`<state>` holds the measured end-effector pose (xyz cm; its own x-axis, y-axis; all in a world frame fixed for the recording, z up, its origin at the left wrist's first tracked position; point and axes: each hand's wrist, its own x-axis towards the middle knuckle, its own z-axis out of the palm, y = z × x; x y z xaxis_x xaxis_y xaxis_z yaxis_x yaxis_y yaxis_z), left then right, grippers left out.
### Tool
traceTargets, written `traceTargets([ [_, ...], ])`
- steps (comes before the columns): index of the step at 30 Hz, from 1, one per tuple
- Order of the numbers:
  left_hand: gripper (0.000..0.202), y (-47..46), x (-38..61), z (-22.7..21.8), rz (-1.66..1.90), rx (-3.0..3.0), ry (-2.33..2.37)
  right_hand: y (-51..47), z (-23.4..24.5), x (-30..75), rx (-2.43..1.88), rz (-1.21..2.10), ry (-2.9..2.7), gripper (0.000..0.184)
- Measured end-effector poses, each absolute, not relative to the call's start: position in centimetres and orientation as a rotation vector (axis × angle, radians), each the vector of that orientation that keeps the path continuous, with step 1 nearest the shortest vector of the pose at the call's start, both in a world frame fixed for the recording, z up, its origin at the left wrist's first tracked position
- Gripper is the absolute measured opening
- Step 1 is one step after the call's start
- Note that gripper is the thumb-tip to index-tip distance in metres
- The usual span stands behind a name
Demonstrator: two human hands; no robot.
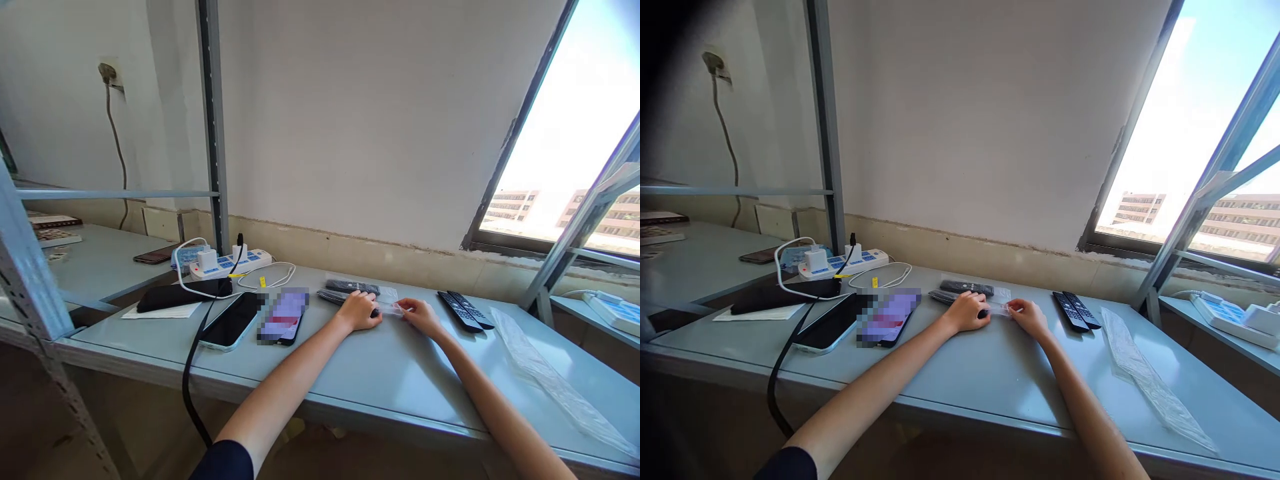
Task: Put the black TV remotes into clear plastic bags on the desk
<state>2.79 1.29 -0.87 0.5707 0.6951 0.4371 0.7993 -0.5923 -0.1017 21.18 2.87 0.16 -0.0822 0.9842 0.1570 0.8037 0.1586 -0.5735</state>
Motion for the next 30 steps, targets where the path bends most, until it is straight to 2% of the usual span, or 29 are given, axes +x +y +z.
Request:
traceTargets([
  [6,0.025,1.5,2.8,-0.9,-0.515,-2.536,-1.173,2.9,0.0,21.7,-1.804,0.219,-2.009,0.032],
  [12,0.028,1.7,2.8,-1.0,-0.496,-2.551,-1.154,3.0,-0.3,22.5,-2.149,0.066,-1.901,0.048],
  [17,0.03,1.7,2.8,-1.0,-0.508,-2.566,-1.164,2.9,-0.9,22.9,-2.348,0.026,-1.871,0.055],
  [27,0.024,1.2,2.7,-0.6,-0.504,-2.595,-1.287,2.5,-0.4,22.7,-2.431,0.005,-1.961,0.06],
  [30,0.03,1.0,2.7,-0.5,-0.502,-2.599,-1.352,2.4,-0.3,22.6,-2.434,0.01,-1.97,0.059],
])
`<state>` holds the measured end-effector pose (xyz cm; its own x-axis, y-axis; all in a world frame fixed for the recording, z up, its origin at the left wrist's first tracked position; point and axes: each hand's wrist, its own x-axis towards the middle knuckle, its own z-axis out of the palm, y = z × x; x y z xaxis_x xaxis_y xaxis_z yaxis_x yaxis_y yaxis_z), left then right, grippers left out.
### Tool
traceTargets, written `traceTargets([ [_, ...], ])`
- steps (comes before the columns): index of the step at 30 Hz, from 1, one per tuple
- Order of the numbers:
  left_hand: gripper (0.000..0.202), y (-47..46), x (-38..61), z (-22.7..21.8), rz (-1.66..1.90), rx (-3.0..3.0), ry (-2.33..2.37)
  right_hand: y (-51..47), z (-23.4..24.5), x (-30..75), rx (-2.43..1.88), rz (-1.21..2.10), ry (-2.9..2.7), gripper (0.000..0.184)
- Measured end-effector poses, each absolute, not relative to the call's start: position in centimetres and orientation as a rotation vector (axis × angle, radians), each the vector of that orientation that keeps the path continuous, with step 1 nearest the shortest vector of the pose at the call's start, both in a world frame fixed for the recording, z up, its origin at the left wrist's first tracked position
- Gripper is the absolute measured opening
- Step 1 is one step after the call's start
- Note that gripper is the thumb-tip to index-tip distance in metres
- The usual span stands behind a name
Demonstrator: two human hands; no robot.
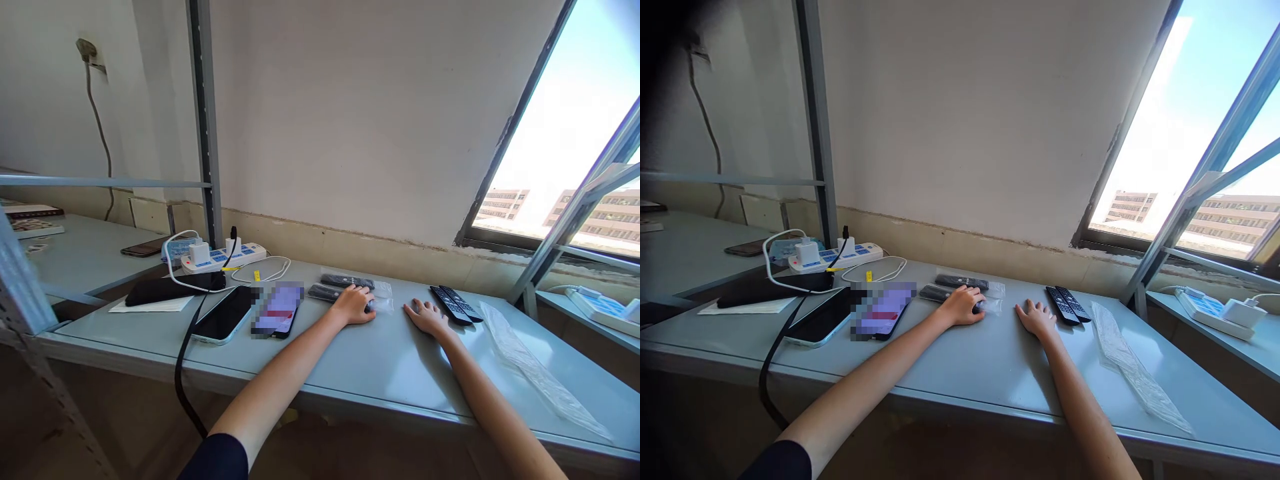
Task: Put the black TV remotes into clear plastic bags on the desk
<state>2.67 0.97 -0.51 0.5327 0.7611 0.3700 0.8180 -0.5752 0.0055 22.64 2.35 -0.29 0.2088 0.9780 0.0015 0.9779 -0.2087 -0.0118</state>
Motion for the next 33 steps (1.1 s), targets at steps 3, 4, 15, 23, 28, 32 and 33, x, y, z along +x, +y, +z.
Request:
traceTargets([
  [3,0.04,0.7,2.6,-0.4,-0.498,-2.605,-1.41,2.2,-0.2,22.6,-2.443,0.018,-1.974,0.06],
  [4,0.041,0.6,2.6,-0.3,-0.495,-2.612,-1.421,2.2,-0.1,22.6,-2.446,0.02,-1.974,0.06],
  [15,0.038,0.7,2.4,-0.2,-0.508,-2.686,-1.434,2.2,-0.1,22.5,-2.436,0.013,-1.967,0.059],
  [23,0.037,1.2,2.4,-0.5,-0.585,-2.737,-1.347,2.2,-0.1,22.5,-2.437,0.002,-1.97,0.058],
  [28,0.043,1.4,2.6,-0.7,-0.604,-2.802,-1.237,1.9,0.2,22.2,-2.445,0.012,-1.967,0.058],
  [32,0.044,1.5,2.9,-0.9,-0.616,-2.828,-1.186,1.9,0.2,22.3,-2.449,0.016,-1.971,0.059],
  [33,0.044,1.5,2.9,-0.9,-0.622,-2.821,-1.193,1.9,0.2,22.3,-2.451,0.017,-1.972,0.059],
])
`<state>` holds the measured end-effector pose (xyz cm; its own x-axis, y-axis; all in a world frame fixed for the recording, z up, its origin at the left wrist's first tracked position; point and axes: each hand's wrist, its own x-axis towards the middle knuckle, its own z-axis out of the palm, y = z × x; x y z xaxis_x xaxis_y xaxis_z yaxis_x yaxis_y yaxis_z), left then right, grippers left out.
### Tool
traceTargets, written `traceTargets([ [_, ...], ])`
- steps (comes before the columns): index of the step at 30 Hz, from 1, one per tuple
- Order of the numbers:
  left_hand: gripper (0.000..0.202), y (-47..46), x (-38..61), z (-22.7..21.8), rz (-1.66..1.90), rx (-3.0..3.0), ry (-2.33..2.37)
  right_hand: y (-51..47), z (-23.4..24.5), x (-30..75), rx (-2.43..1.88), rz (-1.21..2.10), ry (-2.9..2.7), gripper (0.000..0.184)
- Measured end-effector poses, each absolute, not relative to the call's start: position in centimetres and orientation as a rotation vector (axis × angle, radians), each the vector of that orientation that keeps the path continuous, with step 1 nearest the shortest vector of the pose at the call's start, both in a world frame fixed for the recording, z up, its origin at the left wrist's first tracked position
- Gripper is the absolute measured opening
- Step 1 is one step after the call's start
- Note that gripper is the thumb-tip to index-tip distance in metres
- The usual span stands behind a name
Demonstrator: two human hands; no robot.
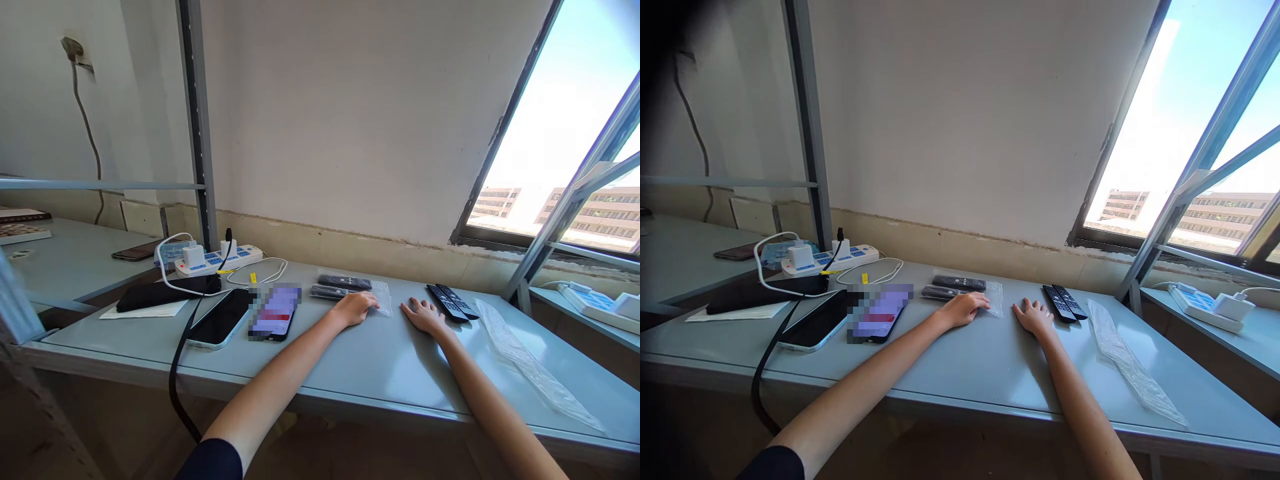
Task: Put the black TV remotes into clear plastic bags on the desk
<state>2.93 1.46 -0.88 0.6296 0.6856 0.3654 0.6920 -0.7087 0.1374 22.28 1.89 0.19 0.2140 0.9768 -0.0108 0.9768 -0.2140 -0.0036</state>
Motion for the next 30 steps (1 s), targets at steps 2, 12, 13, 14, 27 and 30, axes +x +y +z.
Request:
traceTargets([
  [2,0.046,1.4,3.0,-0.8,-0.641,-2.787,-1.23,1.9,0.2,22.3,2.441,-0.017,1.963,0.059],
  [12,0.027,0.8,2.0,0.3,-0.638,-2.455,-1.709,1.3,0.6,21.9,2.446,-0.034,1.962,0.058],
  [13,0.025,0.8,1.9,0.4,-0.623,-2.452,-1.726,1.3,0.6,21.8,2.45,-0.037,1.961,0.058],
  [14,0.024,0.8,1.9,0.4,-0.608,-2.454,-1.736,1.3,0.6,21.8,2.454,-0.039,1.961,0.058],
  [27,0.04,1.1,2.2,0.1,-0.577,-2.638,-1.673,2.0,-0.4,22.0,2.589,0.047,2.023,0.05],
  [30,0.044,1.2,2.2,0.0,-0.589,-2.648,-1.691,2.1,-0.1,22.1,2.683,0.105,2.045,0.042],
])
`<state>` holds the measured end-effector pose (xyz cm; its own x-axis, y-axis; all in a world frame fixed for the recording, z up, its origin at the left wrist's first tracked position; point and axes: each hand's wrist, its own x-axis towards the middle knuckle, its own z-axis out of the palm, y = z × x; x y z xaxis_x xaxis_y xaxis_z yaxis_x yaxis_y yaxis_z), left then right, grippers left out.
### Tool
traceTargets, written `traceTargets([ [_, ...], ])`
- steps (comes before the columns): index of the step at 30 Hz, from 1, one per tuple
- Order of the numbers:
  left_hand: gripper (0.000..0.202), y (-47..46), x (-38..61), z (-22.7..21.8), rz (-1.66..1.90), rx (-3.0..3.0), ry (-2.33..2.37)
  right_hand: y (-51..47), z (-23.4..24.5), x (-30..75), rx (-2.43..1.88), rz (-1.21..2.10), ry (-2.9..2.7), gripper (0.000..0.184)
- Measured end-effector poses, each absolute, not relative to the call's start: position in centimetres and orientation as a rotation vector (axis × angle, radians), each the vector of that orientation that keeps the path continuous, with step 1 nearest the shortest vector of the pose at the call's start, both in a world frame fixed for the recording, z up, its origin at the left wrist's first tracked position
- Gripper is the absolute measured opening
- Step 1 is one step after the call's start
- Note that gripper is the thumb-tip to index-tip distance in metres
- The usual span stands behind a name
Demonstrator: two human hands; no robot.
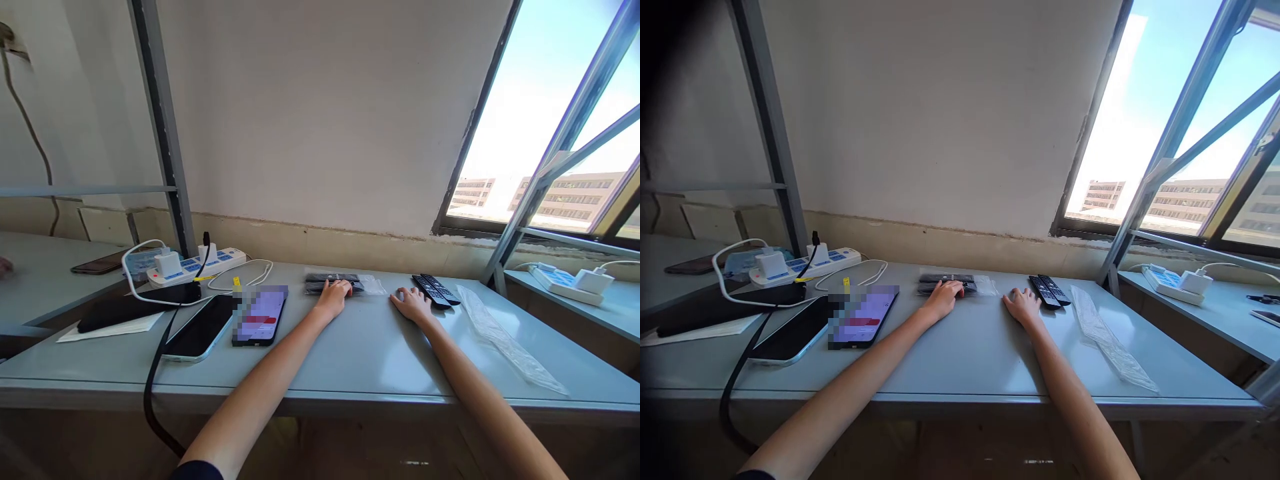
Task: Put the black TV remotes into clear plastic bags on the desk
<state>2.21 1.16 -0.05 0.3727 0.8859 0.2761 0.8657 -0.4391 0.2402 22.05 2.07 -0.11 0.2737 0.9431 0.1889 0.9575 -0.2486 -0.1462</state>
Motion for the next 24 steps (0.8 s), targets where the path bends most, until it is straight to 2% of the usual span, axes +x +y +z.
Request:
traceTargets([
  [3,0.046,1.1,2.2,-0.1,0.571,2.535,1.642,2.1,0.8,22.8,-2.273,-0.155,-1.616,0.037],
  [8,0.044,1.2,2.1,-0.1,0.56,2.525,1.64,1.9,2.0,26.6,-2.289,-0.21,-1.234,0.043],
  [14,0.045,1.3,2.4,-0.4,0.57,2.505,1.659,2.6,0.5,31.2,-2.408,-0.112,-0.881,0.041],
  [24,0.044,1.4,2.3,-0.5,0.589,2.494,1.619,4.3,-1.0,33.1,-2.369,-0.07,-0.957,0.035],
])
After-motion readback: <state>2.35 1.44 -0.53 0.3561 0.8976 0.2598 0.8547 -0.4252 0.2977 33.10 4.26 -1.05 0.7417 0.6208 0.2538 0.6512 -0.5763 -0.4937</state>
